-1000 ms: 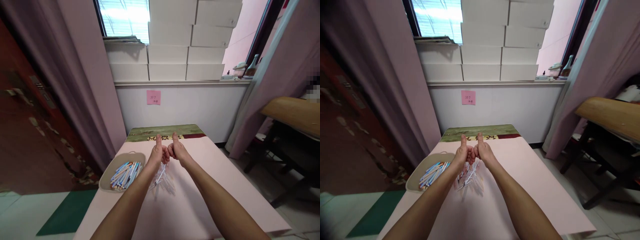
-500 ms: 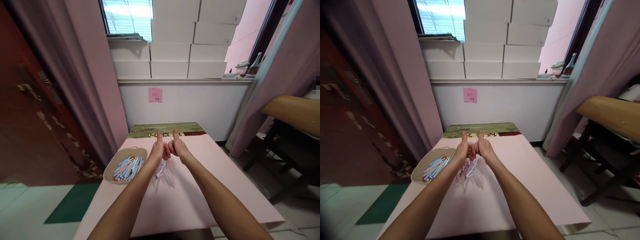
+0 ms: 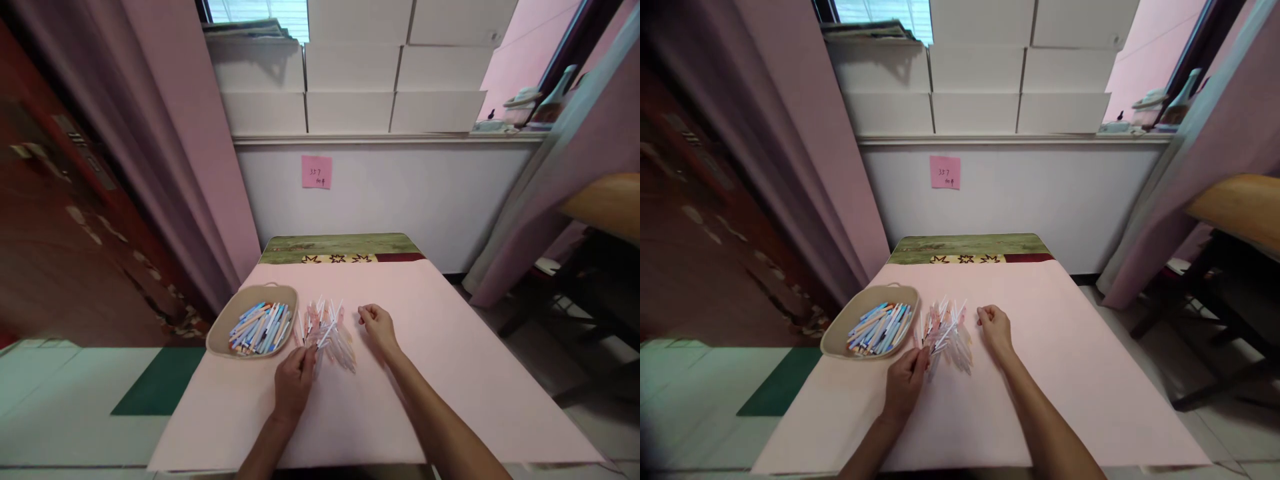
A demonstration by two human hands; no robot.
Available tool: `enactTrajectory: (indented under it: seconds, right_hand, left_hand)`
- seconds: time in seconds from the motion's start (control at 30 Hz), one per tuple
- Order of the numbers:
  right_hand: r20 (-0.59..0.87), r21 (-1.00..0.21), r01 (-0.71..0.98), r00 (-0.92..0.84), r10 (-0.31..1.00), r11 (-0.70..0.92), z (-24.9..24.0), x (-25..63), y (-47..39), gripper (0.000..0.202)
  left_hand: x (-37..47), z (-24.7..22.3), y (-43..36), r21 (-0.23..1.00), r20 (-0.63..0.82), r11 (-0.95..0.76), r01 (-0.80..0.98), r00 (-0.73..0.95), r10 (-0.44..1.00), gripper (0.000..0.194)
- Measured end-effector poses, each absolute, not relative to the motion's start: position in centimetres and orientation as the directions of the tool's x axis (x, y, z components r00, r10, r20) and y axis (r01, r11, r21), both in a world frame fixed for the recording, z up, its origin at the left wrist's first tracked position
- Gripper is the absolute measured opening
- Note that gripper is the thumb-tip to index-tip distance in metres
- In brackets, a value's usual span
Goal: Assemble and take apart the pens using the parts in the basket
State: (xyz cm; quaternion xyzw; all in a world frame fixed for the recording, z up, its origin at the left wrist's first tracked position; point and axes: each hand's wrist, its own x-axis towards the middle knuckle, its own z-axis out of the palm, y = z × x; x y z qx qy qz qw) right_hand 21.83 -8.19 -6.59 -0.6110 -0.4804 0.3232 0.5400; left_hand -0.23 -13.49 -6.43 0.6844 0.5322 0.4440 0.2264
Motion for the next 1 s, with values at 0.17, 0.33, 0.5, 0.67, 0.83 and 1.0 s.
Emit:
enactTrajectory:
  seconds: [0.17, 0.33, 0.5, 0.67, 0.83, 1.0]
  right_hand:
    - [0.161, -0.964, 0.256, 0.334, 0.929, 0.075, -7.5, 21.4, -4.5, 0.039]
    - [0.194, -0.955, 0.282, 0.363, 0.911, 0.090, -8.6, 21.3, -2.4, 0.036]
    - [0.211, -0.938, 0.330, 0.312, 0.926, 0.102, -10.0, 21.2, -3.7, 0.033]
    - [0.352, -0.839, 0.449, 0.019, 0.936, 0.307, -8.5, 21.0, -4.4, 0.018]
    - [0.465, -0.588, 0.590, -0.312, 0.828, 0.553, -7.8, 20.6, -4.4, 0.043]
    - [0.413, -0.558, 0.621, -0.368, 0.833, 0.551, -8.2, 20.7, -4.6, 0.027]
  left_hand:
    - [-0.8, -8.4, -13.5, 0.779, 0.373, -0.312, 0.543, -0.003, 0.928, 0.034]
    - [-0.7, -8.2, -13.3, 0.772, 0.338, -0.277, 0.572, 0.000, 0.941, 0.032]
    - [-0.5, -7.9, -13.3, 0.801, 0.308, -0.224, 0.555, -0.061, 0.949, 0.032]
    - [-0.3, -7.7, -13.2, 0.814, 0.291, -0.186, 0.551, -0.108, 0.951, 0.033]
    - [-0.4, -7.8, -13.1, 0.812, 0.279, -0.176, 0.556, -0.105, 0.954, 0.032]
    - [-0.6, -7.9, -12.9, 0.819, 0.260, -0.168, 0.549, -0.095, 0.961, 0.032]
